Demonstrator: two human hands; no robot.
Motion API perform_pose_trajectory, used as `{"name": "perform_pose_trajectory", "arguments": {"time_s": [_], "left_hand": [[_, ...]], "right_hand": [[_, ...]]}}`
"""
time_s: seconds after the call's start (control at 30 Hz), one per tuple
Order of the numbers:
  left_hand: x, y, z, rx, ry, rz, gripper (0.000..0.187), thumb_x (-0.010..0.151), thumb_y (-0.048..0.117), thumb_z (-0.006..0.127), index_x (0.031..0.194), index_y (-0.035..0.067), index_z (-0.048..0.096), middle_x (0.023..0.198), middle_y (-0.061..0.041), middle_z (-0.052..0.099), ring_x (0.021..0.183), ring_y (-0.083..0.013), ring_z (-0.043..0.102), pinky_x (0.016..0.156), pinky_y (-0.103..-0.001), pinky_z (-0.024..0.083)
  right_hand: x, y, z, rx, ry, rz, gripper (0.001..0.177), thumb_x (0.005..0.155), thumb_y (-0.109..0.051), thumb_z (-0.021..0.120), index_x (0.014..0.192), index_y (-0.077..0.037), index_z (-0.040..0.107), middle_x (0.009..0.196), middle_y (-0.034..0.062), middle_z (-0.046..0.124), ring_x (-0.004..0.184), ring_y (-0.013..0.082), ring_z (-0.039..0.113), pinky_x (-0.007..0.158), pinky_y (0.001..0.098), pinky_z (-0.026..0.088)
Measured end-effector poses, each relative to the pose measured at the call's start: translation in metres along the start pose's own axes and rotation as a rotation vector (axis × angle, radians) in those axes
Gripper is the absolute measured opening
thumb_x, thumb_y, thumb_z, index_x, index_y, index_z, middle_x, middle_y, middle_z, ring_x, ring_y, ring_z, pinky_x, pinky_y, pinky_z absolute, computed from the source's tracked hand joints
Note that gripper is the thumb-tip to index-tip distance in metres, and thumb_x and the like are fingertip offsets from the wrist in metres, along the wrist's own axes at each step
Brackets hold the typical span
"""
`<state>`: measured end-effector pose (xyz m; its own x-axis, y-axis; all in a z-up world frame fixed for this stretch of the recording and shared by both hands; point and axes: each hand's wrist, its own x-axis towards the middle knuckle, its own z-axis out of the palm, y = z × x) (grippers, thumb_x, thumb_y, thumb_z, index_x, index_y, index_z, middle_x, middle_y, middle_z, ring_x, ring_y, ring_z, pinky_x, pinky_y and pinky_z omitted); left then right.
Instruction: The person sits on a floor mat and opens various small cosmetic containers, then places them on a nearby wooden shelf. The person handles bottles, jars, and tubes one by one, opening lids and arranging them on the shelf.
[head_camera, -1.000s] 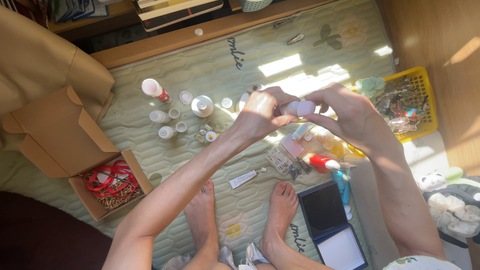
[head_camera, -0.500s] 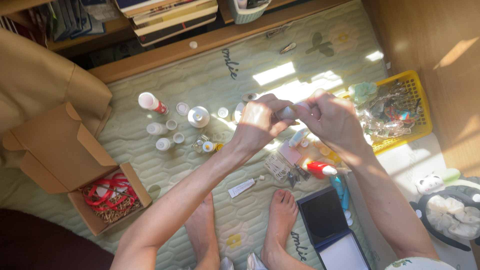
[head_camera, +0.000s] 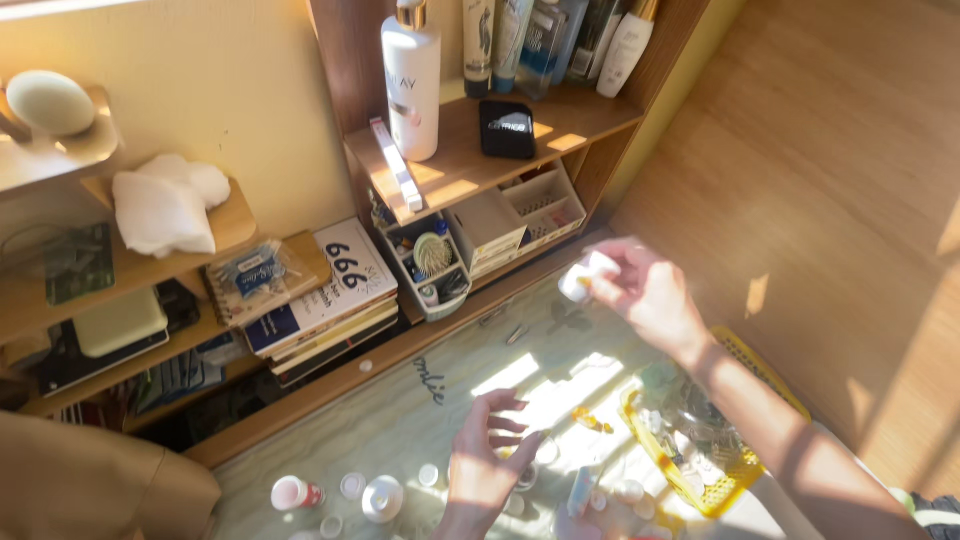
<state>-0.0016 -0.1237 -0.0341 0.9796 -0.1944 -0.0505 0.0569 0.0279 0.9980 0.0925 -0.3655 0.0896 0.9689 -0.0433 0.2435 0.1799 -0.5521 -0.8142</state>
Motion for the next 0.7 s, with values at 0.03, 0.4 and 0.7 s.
{"name": "perform_pose_trajectory", "arguments": {"time_s": [0.03, 0.4, 0.7], "left_hand": [[0.003, -0.004, -0.001, 0.013, -0.004, 0.01, 0.055, 0.075, 0.011, 0.083, 0.125, 0.007, 0.059, 0.113, -0.005, 0.075, 0.089, -0.0138, 0.075, 0.076, -0.03, 0.066], [0.015, -0.049, 0.001, 0.131, -0.016, -0.077, 0.057, 0.073, 0.017, 0.089, 0.125, 0.013, 0.065, 0.107, -0.002, 0.077, 0.088, -0.0119, 0.078, 0.079, -0.028, 0.067], [0.006, -0.017, -0.017, 0.004, 0.008, 0.004, 0.049, 0.076, 0.009, 0.084, 0.121, 0.009, 0.063, 0.11, -0.006, 0.076, 0.09, -0.0147, 0.076, 0.078, -0.03, 0.065]], "right_hand": [[0.03, 0.0, -0.01, 0.047, 0.039, -0.033, 0.037, 0.093, -0.014, 0.071, 0.126, -0.002, 0.06, 0.107, 0.0099, 0.074, 0.087, 0.0147, 0.072, 0.076, 0.029, 0.059], [0.283, 0.057, -0.017, -0.395, 0.377, -0.294, 0.038, 0.086, -0.016, 0.083, 0.115, 0.002, 0.065, 0.106, 0.0178, 0.074, 0.096, 0.0298, 0.074, 0.084, 0.0381, 0.057], [0.306, 0.093, 0.009, -0.53, 0.359, -0.156, 0.034, 0.088, -0.021, 0.083, 0.11, 0.0, 0.068, 0.102, 0.0183, 0.074, 0.094, 0.0267, 0.073, 0.083, 0.0367, 0.057]]}}
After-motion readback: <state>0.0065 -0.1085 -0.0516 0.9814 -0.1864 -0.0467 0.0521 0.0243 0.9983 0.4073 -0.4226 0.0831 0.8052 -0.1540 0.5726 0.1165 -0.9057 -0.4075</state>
